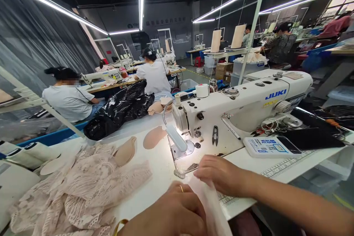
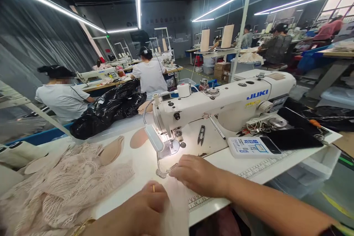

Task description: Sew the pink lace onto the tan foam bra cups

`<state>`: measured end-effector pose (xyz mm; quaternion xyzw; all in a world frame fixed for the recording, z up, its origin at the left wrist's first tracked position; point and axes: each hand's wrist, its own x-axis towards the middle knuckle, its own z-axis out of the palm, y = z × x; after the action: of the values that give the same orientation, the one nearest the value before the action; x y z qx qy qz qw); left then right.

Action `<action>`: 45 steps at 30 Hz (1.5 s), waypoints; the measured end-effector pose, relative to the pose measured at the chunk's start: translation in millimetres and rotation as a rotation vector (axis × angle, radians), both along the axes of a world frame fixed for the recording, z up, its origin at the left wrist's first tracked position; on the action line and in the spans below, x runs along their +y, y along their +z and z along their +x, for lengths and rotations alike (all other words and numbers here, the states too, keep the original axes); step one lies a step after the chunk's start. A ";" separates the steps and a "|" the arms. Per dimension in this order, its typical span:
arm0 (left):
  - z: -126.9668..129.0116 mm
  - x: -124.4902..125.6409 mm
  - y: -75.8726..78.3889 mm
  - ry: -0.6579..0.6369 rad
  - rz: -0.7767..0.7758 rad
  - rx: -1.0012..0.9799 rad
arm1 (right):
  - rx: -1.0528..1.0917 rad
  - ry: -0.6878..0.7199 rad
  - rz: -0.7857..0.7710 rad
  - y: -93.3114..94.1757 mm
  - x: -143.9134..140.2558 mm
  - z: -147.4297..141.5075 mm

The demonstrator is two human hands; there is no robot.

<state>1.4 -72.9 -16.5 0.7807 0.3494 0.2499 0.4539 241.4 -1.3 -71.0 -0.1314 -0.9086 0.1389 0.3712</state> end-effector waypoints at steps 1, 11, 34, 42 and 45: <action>-0.2 8.2 0.6 -0.040 0.026 0.050 | -0.091 -0.002 0.205 0.5 15.8 -4.5; 8.9 52.9 -14.9 -0.001 0.278 0.528 | -0.257 -0.033 0.107 -11.2 69.2 -11.7; 39.3 56.4 -30.6 0.163 0.303 0.617 | -0.431 -0.272 -0.045 -10.4 66.6 -8.0; 29.0 60.0 -30.1 0.137 0.352 0.483 | -0.402 -0.269 -0.066 -8.6 65.3 -7.2; 25.5 63.7 -20.9 0.081 0.328 0.508 | -0.413 -0.277 -0.058 -7.8 65.0 -6.9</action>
<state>26.9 -9.2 -37.4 0.8664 0.4376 0.1176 0.2096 234.5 63.7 -78.7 -0.2909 -0.9342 0.0827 0.1894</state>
